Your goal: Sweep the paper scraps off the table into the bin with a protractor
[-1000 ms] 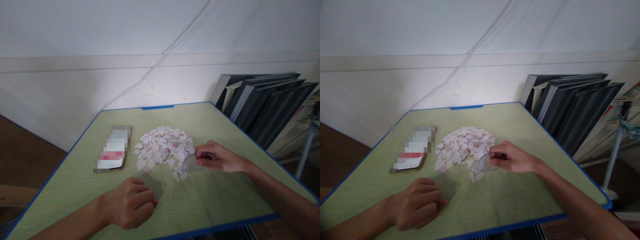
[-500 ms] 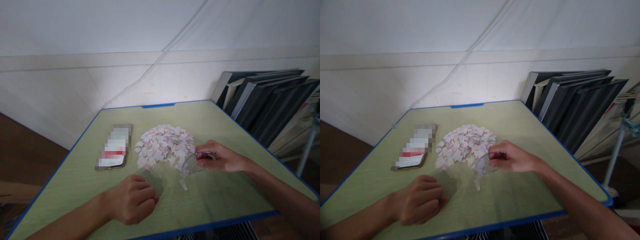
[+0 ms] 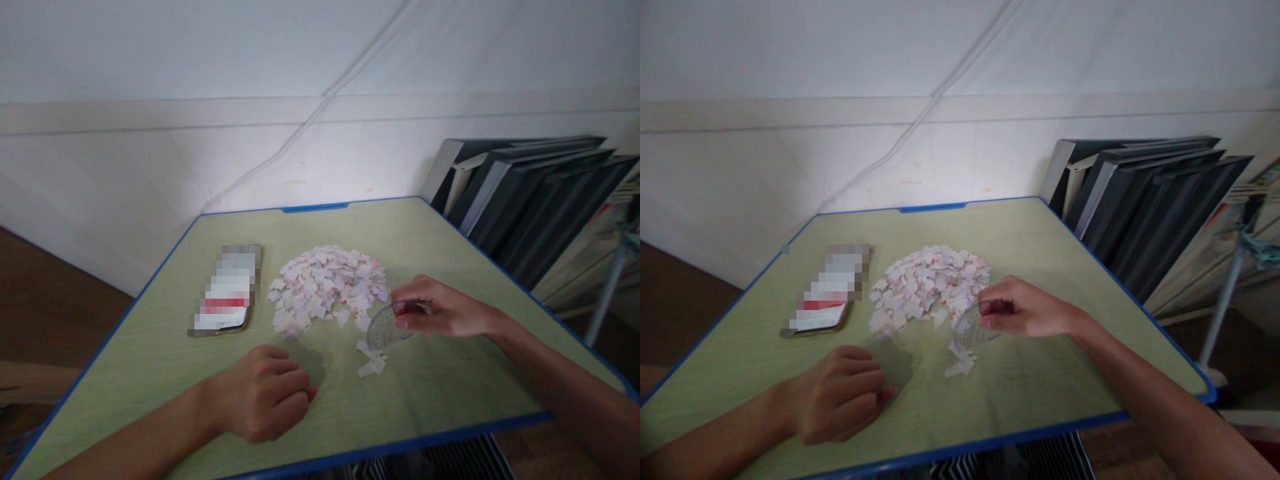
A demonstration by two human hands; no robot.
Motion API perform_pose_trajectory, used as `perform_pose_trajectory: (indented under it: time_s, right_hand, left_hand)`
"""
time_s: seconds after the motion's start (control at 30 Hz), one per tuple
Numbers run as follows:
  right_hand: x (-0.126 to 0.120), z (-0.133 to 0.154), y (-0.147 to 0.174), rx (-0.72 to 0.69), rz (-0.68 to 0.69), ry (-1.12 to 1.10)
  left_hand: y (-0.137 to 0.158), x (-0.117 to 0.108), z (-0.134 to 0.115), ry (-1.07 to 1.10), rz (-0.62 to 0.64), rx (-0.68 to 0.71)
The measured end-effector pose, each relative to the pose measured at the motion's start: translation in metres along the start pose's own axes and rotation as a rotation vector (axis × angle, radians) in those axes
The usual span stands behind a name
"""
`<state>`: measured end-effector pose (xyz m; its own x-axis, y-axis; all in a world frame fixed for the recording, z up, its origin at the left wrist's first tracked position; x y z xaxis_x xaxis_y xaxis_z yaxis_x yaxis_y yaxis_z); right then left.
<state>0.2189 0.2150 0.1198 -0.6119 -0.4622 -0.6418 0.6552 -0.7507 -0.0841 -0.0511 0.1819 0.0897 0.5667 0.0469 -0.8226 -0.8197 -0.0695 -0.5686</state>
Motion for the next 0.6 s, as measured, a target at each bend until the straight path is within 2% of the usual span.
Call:
perform_pose_trajectory:
  time_s: [0.07,0.2,0.37,0.53,0.6]
  right_hand:
    - [-0.0009,-0.0007,-0.0001,0.015,-0.044,0.011]
    - [-0.0003,-0.0009,0.0005,-0.006,0.037,0.004]
    - [-0.0009,-0.0004,0.0005,-0.039,-0.043,0.041]
    - [0.0011,0.0017,0.0001,0.004,0.089,0.004]
    - [0.0004,0.0033,0.0007,-0.006,0.091,-0.002]
  left_hand:
    - [-0.0005,-0.0002,-0.0002,-0.007,-0.001,0.005]
    - [-0.0014,-0.0002,-0.0003,-0.022,-0.009,0.013]
    - [-0.0030,-0.0006,0.0001,-0.014,-0.010,0.009]
    - [-0.0031,-0.0012,-0.0003,0.010,-0.005,0.000]
    - [-0.0031,-0.0016,-0.0008,0.003,-0.011,-0.001]
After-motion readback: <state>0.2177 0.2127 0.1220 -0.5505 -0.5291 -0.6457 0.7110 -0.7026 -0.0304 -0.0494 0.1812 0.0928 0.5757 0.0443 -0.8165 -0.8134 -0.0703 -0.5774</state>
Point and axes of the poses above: each hand's wrist, its own y-axis away from the middle knuckle, its own x-axis out of the palm, z = x × y, the point moved 1 cm from there along -y, towards the middle knuckle, and after that the axes turned 7 degrees about -z, right-handed, at the moved point
